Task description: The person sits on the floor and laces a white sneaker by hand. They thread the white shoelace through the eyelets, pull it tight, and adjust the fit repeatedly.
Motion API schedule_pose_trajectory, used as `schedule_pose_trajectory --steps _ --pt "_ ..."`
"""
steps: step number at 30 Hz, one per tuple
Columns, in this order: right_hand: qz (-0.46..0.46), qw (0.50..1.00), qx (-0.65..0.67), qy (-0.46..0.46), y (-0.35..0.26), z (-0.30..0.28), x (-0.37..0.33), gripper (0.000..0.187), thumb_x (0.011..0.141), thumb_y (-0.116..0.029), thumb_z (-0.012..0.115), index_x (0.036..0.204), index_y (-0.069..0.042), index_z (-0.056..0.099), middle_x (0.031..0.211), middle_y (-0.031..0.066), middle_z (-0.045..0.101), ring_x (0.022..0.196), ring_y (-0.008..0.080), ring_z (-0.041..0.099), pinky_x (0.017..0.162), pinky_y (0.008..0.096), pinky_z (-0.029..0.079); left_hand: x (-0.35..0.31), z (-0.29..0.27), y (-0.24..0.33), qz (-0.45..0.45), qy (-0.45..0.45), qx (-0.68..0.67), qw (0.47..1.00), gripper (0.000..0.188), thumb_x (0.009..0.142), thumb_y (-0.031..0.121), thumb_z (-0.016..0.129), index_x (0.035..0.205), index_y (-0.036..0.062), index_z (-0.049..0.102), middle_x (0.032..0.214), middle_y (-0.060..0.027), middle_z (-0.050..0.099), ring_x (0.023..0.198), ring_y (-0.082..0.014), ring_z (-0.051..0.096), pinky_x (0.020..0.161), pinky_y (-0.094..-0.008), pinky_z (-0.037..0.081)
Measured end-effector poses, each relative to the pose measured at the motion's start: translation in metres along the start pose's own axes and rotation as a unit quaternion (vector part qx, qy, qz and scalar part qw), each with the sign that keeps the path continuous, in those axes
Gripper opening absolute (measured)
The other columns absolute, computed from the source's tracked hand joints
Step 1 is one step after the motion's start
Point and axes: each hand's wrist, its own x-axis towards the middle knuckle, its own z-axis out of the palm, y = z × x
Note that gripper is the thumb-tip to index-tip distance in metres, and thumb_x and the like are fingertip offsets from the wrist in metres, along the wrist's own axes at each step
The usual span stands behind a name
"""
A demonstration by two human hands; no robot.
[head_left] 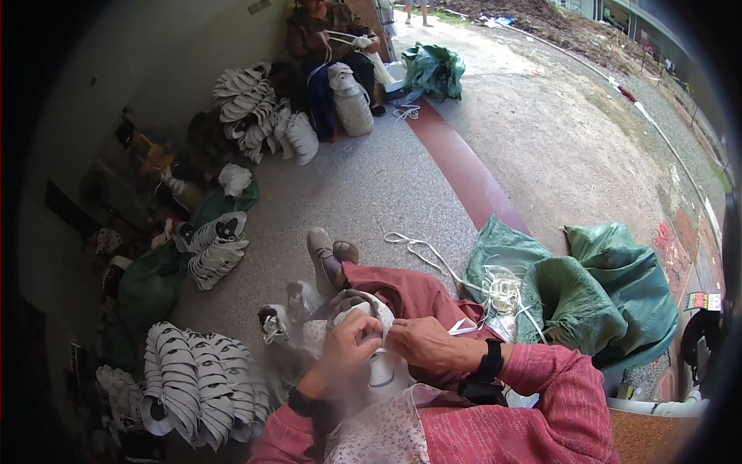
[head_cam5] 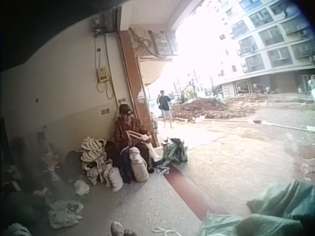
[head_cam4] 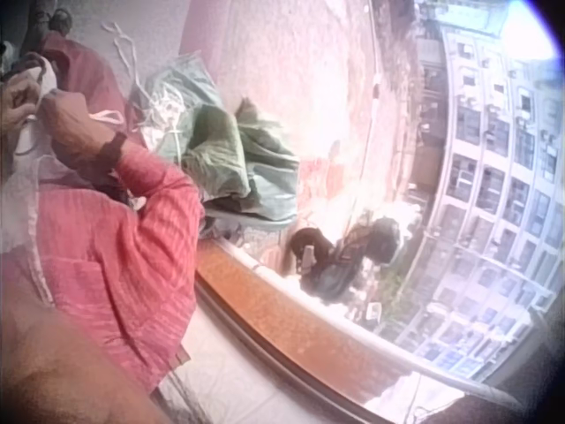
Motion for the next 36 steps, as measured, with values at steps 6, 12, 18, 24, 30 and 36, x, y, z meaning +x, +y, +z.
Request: schedule_pose_trajectory --steps 6,12,18,24,30,36 --pt "-0.003 0.998 0.055 0.006 0.019 -0.023 0.009 0.038 0.081 -0.018 0.075 0.112 -0.004 0.057 0.098 0.0145 0.058 0.084 0.0361 0.065 0.073 0.0444 0.051 -0.001 0.005 -0.007 0.099 0.016 0.148 0.984 0.014 0.081 0.008 0.072 0.095 0.0055 0.068 0.09 -0.0033 0.057 0.078 -0.0168 0.058 0.068 -0.0301 0.046" --pt "-0.074 0.995 0.033 -0.061 0.019 -0.04 0.033 0.05 0.076 -0.018 0.08 0.119 -0.012 0.054 0.107 0.0109 0.055 0.089 0.0343 0.064 0.072 0.0443 0.052 0.002 0.0 -0.008 0.074 -0.024 0.09 0.993 0.015 0.082 0.009 0.072 0.096 0.0044 0.068 0.099 -0.0068 0.062 0.092 -0.0233 0.066 0.078 -0.034 0.051" --pt "-0.089 0.985 -0.006 -0.145 0.016 -0.049 0.042 0.044 0.078 -0.015 0.073 0.118 -0.011 0.056 0.103 0.0122 0.059 0.089 0.0348 0.066 0.073 0.0451 0.052 0.001 -0.01 -0.013 0.063 -0.059 0.065 0.994 0.016 0.082 0.01 0.072 0.097 0.004 0.07 0.101 -0.0066 0.063 0.092 -0.0232 0.065 0.079 -0.0328 0.05" --pt "-0.167 0.967 -0.061 -0.181 0.005 -0.059 0.058 0.038 0.084 -0.016 0.065 0.121 -0.009 0.058 0.097 0.0132 0.066 0.086 0.0354 0.068 0.073 0.045 0.054 0.004 -0.011 -0.015 0.065 -0.06 0.049 0.995 0.02 0.084 0.013 0.071 0.102 0.0047 0.071 0.1 -0.0066 0.062 0.092 -0.0236 0.064 0.08 -0.034 0.05" --pt "-0.168 0.97 -0.075 -0.156 0.016 -0.049 0.058 0.03 0.088 -0.02 0.062 0.116 -0.008 0.059 0.094 0.0107 0.065 0.082 0.0328 0.068 0.07 0.0436 0.054 0.006 -0.01 -0.017 0.079 -0.032 0.057 0.995 0.021 0.081 0.015 0.073 0.102 0.0119 0.073 0.103 -0.0063 0.066 0.093 -0.0271 0.067 0.078 -0.0358 0.053" --pt "-0.175 0.964 -0.127 -0.152 0.015 -0.046 0.055 0.024 0.09 -0.025 0.062 0.109 -0.009 0.06 0.095 0.0076 0.06 0.086 0.0289 0.066 0.071 0.0418 0.054 -0.004 -0.004 -0.032 0.134 0.023 0.131 0.982 0.01 0.079 0.013 0.075 0.088 0.0113 0.073 0.086 -0.0031 0.061 0.081 -0.0213 0.063 0.069 -0.0328 0.049"
